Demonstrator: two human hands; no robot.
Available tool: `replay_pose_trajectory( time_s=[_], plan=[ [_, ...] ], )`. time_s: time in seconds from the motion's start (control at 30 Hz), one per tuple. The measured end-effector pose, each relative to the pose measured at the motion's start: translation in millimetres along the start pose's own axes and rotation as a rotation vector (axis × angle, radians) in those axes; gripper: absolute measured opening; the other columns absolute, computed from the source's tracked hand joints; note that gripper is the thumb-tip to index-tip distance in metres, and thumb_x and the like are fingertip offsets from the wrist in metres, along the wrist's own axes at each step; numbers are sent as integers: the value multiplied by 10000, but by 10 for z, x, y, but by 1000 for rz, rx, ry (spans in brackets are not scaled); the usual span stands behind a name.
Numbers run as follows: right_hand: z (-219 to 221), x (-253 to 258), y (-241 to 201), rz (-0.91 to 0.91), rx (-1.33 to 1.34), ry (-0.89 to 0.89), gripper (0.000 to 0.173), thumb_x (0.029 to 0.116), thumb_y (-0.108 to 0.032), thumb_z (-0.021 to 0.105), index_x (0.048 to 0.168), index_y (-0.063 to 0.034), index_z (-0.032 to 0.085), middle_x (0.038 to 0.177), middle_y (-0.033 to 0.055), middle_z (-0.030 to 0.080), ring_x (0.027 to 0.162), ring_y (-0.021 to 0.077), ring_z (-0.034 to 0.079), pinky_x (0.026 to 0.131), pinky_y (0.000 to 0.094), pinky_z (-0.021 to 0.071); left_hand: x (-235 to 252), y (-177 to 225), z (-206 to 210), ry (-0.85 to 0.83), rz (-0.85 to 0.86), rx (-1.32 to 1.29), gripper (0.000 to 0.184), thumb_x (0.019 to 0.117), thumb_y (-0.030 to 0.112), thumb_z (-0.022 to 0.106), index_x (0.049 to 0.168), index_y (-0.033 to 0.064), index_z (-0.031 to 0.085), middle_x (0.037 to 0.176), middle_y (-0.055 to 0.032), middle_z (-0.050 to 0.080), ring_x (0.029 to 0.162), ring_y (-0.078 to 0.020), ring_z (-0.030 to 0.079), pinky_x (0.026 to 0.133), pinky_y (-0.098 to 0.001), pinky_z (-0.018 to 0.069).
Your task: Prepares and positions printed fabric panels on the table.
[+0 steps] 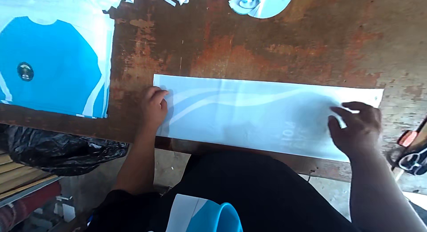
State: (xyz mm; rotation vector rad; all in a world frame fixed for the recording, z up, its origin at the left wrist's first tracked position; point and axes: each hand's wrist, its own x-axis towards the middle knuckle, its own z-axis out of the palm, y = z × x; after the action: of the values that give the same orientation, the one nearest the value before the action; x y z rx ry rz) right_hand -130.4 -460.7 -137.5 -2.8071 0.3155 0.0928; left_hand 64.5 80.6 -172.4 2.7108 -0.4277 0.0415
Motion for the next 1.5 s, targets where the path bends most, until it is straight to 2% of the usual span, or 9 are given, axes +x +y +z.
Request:
replay_pose_trajectory(
  time_s=[0.17,0.27,0.5,0.63,0.77,0.87,1.0,1.27,1.5],
  plan=[
    [154,12,27,-46,0,35,374,1003,-234,515,1254,-24,696,1299,284,597,1219,525,530,1008,669,411,180,6,13,-66,-88,59,331,985,17,487,1211,53,726,1220,-213,660,1117,-356,647,972,-506,515],
    [81,31,61,-13,-7,19,353,1008,-233,542,1244,-20,696,1295,277,607,1227,512,546,1008,680,424,243,130,-129,-133,-155,145,310,993,64,506,1223,46,714,1252,-235,659,1133,-408,652,957,-601,509],
    [355,-113,-97,166,-29,130,502,992,-465,573,1398,-176,634,1560,202,460,1473,459,356,1155,682,290,-88,306,191,-154,90,-4,546,1034,414,518,1436,48,566,1546,-264,434,1475,-440,363,1208,-591,286],
    [510,-195,-86,205,-92,157,544,1037,-551,440,1488,-270,556,1634,93,399,1529,367,307,1201,642,238,-130,217,301,-77,135,-15,545,1033,393,485,1413,15,583,1532,-307,434,1470,-472,357,1225,-565,263],
    [499,-255,-91,210,-68,156,543,1028,-568,444,1487,-301,558,1645,85,384,1538,371,288,1200,660,219,-109,245,215,-102,151,2,554,1037,386,479,1402,-17,584,1514,-332,444,1457,-493,369,1220,-559,278],
    [414,-251,-175,203,-27,169,464,1012,-501,535,1392,-262,649,1570,136,473,1470,400,388,1150,661,302,-136,269,197,-69,171,-14,500,1022,332,539,1333,-50,626,1442,-354,500,1398,-483,449,1186,-510,347],
    [345,-72,-425,169,1,188,297,991,-283,583,1202,-168,757,1283,154,658,1191,383,598,924,568,486,-206,355,144,-93,191,12,359,995,200,557,1195,-68,686,1272,-363,592,1255,-500,544,1101,-527,415],
    [339,310,-727,193,22,106,272,953,-181,588,1172,-127,740,1178,149,639,1097,337,617,816,477,533,-214,250,-16,-190,99,112,300,964,96,554,1178,-70,682,1217,-340,618,1131,-453,614,981,-515,497],
    [336,-376,-786,324,91,45,270,946,-106,597,1186,-84,717,1210,192,618,1091,369,635,756,473,587,-191,283,-228,-417,-104,286,314,926,60,533,1177,-95,639,1196,-329,623,1113,-444,618,982,-561,478]
  ],
)
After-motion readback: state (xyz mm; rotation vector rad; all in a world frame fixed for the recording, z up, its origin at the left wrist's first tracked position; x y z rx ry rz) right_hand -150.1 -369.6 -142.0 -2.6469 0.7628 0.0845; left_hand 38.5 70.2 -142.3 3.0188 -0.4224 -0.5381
